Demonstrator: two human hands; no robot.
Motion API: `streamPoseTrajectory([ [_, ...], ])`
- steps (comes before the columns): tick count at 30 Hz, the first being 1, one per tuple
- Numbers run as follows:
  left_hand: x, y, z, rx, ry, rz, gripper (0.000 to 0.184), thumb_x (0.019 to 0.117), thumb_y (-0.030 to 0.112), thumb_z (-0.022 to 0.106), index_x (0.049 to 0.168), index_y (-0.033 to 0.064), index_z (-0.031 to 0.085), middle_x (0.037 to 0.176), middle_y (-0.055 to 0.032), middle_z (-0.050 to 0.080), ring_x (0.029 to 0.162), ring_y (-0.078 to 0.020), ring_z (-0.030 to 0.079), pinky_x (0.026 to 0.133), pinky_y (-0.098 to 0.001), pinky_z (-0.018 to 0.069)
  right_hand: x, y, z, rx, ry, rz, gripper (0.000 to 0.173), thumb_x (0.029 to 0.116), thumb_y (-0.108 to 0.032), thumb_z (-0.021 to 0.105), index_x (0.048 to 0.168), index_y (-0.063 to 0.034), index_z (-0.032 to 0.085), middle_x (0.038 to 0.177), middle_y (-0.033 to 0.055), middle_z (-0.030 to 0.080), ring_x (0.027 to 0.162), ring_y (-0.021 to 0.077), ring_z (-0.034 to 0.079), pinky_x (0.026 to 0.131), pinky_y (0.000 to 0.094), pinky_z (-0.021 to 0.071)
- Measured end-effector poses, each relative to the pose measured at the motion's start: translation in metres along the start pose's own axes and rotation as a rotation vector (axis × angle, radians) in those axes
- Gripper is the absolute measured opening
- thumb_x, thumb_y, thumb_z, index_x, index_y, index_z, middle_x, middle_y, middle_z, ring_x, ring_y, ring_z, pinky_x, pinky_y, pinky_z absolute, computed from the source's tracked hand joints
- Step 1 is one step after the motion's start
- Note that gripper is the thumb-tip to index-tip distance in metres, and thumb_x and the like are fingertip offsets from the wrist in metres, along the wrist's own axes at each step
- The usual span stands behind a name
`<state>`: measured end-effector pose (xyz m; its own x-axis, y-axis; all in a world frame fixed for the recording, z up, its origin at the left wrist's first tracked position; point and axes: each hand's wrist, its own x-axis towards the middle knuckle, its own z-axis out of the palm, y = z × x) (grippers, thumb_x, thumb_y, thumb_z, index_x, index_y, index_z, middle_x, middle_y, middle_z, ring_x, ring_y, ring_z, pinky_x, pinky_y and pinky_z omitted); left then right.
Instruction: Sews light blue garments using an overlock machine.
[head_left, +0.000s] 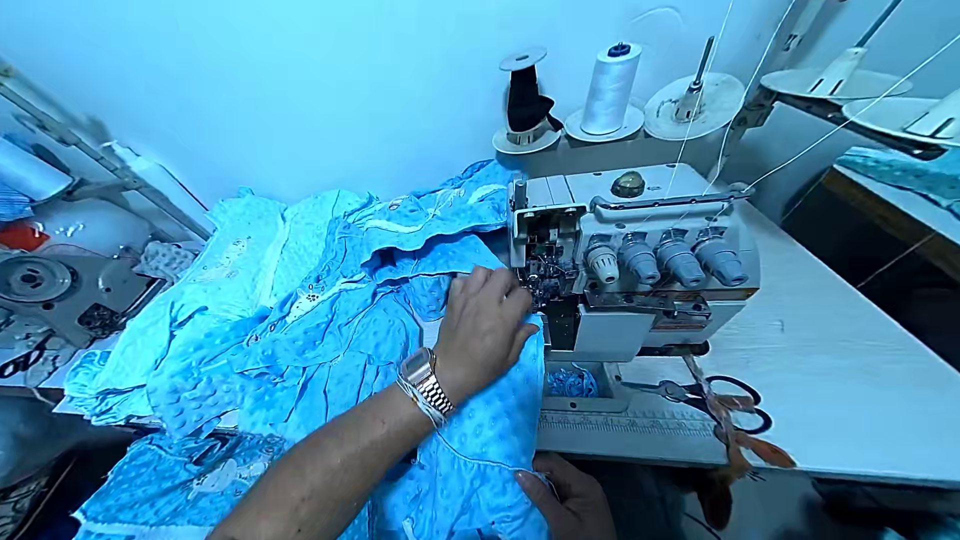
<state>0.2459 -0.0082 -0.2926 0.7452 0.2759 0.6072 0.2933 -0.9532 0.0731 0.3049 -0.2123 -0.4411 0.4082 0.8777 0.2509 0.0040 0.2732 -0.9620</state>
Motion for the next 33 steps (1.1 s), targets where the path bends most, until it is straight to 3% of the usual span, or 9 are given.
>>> streamPoseTrajectory([
  [3, -0.012, 0.007, 0.011, -0.021, 0.063, 0.095, 0.01, 0.0902, 0.006, 0.066, 0.086, 0.0039, 0.075, 0.085, -0.0107, 0.069, 0.081, -0.0273, 0.067, 0.069, -0.0412, 0.0523, 0.001, 0.0, -0.002, 0.014, 0.007, -0.027, 0.006, 0.0942, -0.007, 0.068, 0.092, -0.0039, 0.072, 0.082, -0.0041, 0.073, 0.071, -0.0024, 0.067, 0.066, 0.0167, 0.0575],
  [5, -0.02, 0.01, 0.013, -0.051, 0.057, 0.073, 0.014, 0.0903, 0.003, 0.063, 0.092, 0.0037, 0.077, 0.091, -0.01, 0.072, 0.085, -0.0248, 0.07, 0.073, -0.0381, 0.0571, 0.0, 0.0, -0.005, 0.017, 0.013, -0.037, 0.006, 0.0946, -0.008, 0.068, 0.093, -0.0047, 0.072, 0.083, -0.0046, 0.073, 0.072, -0.0028, 0.066, 0.067, 0.0162, 0.0573],
  [7, -0.03, 0.015, 0.015, -0.065, 0.03, 0.054, 0.018, 0.0954, 0.009, 0.06, 0.101, 0.0037, 0.077, 0.105, -0.0102, 0.074, 0.1, -0.0252, 0.071, 0.082, -0.0401, 0.0583, -0.001, 0.0, -0.007, 0.027, 0.026, -0.045, 0.005, 0.0949, -0.009, 0.068, 0.094, -0.0064, 0.072, 0.083, -0.0057, 0.073, 0.072, -0.0032, 0.066, 0.067, 0.0161, 0.0572],
  [10, -0.039, 0.022, 0.013, -0.031, -0.081, 0.04, 0.034, 0.1026, 0.021, 0.051, 0.12, 0.0024, 0.074, 0.13, -0.0115, 0.07, 0.125, -0.0265, 0.065, 0.104, -0.0451, 0.051, -0.001, -0.001, -0.011, 0.039, 0.031, -0.054, 0.006, 0.0962, -0.012, 0.069, 0.096, -0.0084, 0.073, 0.084, -0.0066, 0.073, 0.074, -0.0033, 0.067, 0.068, 0.0163, 0.0573],
  [15, -0.034, 0.018, 0.007, -0.009, -0.175, 0.08, 0.039, 0.1041, 0.028, 0.047, 0.121, 0.003, 0.072, 0.134, -0.0119, 0.067, 0.128, -0.0276, 0.062, 0.102, -0.0472, 0.0495, -0.001, -0.006, -0.011, 0.065, 0.021, -0.035, 0.005, 0.0963, -0.012, 0.068, 0.097, -0.0088, 0.073, 0.086, -0.0063, 0.074, 0.076, -0.0023, 0.068, 0.071, 0.0173, 0.0583],
  [19, -0.035, 0.015, 0.011, -0.009, -0.168, 0.105, 0.043, 0.1043, 0.032, 0.049, 0.126, 0.0002, 0.069, 0.131, -0.0164, 0.066, 0.128, -0.0312, 0.061, 0.108, -0.0476, 0.0476, 0.001, -0.01, -0.011, 0.081, 0.038, -0.044, 0.005, 0.0963, -0.011, 0.069, 0.097, -0.0096, 0.073, 0.086, -0.0071, 0.074, 0.076, -0.0024, 0.068, 0.07, 0.0173, 0.0584],
  [25, -0.035, 0.012, 0.012, -0.089, -0.111, 0.077, 0.038, 0.104, 0.025, 0.051, 0.124, 0.0007, 0.071, 0.115, -0.0172, 0.069, 0.122, -0.0332, 0.063, 0.105, -0.0455, 0.0501, -0.007, -0.017, -0.015, 0.095, -0.001, -0.01, 0.007, 0.0983, -0.013, 0.067, 0.101, -0.0122, 0.074, 0.09, -0.0084, 0.074, 0.08, -0.0027, 0.068, 0.073, 0.0182, 0.0588],
  [29, -0.028, -0.006, 0.014, -0.177, 0.003, 0.004, 0.028, 0.098, 0.011, 0.054, 0.107, -0.003, 0.077, 0.11, -0.0184, 0.072, 0.106, -0.0287, 0.072, 0.089, -0.038, 0.0597, -0.005, -0.023, -0.019, 0.115, 0.022, 0.01, 0.009, 0.0992, -0.012, 0.066, 0.104, -0.0122, 0.074, 0.092, -0.0085, 0.076, 0.081, -0.001, 0.07, 0.074, 0.0202, 0.0604],
  [33, -0.007, -0.03, 0.007, -0.226, -0.135, -0.074, 0.024, 0.0964, -0.001, 0.056, 0.111, -0.0036, 0.075, 0.117, -0.0195, 0.069, 0.105, -0.0296, 0.071, 0.087, -0.0396, 0.0598, 0.019, -0.037, -0.021, 0.043, 0.023, -0.012, 0.008, 0.0978, -0.01, 0.067, 0.1, -0.0078, 0.074, 0.087, -0.0067, 0.075, 0.077, -0.0017, 0.069, 0.07, 0.0182, 0.0595],
])
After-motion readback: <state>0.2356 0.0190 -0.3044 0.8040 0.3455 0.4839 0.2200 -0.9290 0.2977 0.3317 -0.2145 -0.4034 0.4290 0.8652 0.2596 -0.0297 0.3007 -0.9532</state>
